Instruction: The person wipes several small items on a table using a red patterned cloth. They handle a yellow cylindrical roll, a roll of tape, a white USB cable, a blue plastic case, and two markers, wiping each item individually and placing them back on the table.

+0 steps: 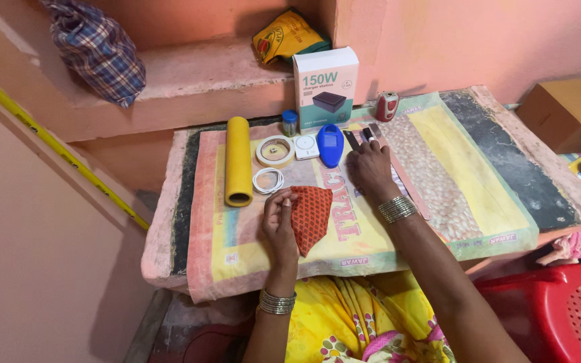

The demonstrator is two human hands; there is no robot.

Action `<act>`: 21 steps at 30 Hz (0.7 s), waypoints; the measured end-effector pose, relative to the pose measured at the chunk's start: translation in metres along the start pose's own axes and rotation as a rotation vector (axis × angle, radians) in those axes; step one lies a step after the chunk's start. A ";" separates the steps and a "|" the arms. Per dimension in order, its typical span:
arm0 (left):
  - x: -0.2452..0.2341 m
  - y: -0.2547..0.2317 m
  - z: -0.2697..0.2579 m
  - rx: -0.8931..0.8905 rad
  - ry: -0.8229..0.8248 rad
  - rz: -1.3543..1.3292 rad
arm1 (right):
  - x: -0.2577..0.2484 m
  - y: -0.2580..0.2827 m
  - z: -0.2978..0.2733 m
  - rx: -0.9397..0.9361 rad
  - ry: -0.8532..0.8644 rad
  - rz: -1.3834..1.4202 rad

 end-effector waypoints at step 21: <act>0.005 0.002 0.000 0.023 0.031 -0.012 | -0.044 0.055 -0.008 -0.277 -0.092 0.309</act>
Point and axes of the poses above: each hand's wrist, its own z-axis towards the middle knuckle, its own x-axis out of the palm, y = z × x, the point moved 7 cm from there along z, towards the middle knuckle, and after that the axes turned 2 degrees about -y, right-handed, at the moved point
